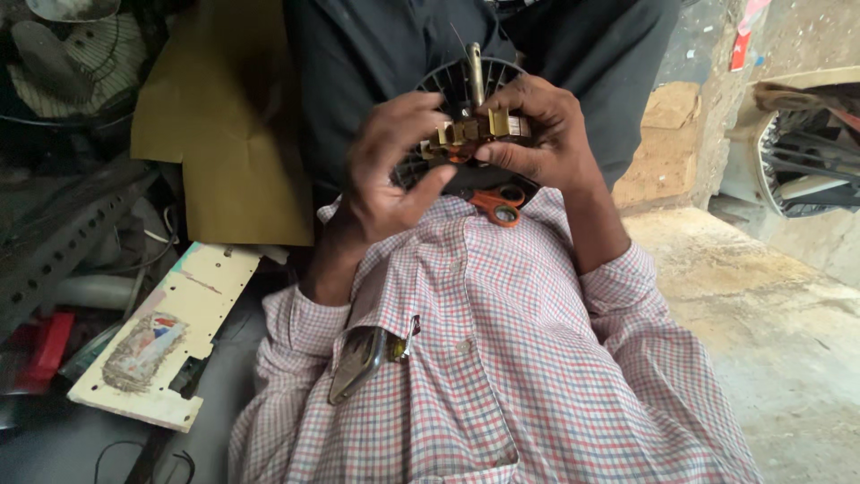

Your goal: The person sits on the floor and winds copper wire around the slots of a fan motor rotor. They then cut a strip of yellow insulating tape and apply it to the rotor. The person continues winding wire and adjusting the rotor by hand.

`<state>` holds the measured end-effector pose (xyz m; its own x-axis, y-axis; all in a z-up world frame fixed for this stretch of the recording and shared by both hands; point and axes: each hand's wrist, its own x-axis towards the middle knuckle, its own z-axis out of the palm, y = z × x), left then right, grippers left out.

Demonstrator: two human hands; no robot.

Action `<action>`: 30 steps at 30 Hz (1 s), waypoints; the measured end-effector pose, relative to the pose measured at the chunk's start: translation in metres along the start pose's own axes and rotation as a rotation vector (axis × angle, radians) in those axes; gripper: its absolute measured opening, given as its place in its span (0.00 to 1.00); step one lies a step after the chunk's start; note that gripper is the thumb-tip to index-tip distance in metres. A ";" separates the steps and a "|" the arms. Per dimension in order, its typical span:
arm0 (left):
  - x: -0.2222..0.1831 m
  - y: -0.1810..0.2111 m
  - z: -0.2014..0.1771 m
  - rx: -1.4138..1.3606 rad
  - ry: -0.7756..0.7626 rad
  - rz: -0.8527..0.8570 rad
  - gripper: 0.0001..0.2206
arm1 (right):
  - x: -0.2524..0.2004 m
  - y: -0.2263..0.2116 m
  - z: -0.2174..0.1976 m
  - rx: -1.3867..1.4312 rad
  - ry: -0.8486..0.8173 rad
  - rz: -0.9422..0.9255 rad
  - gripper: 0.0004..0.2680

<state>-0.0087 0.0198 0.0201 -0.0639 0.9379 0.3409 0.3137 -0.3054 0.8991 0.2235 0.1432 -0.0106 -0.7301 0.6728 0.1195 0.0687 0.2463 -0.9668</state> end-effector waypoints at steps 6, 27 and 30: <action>0.040 0.009 0.014 0.289 -0.158 0.255 0.13 | 0.005 0.005 0.005 0.138 -0.005 0.029 0.18; -0.002 -0.069 -0.023 0.317 0.385 -0.296 0.17 | 0.013 0.075 -0.056 0.781 0.483 0.400 0.16; -0.017 -0.092 -0.015 0.639 0.336 -0.223 0.21 | -0.012 0.085 -0.052 0.600 0.507 0.499 0.14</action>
<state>-0.0506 0.0297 -0.0643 -0.4435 0.8343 0.3273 0.7415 0.1364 0.6569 0.2733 0.1928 -0.0821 -0.3165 0.8631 -0.3937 -0.1718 -0.4603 -0.8710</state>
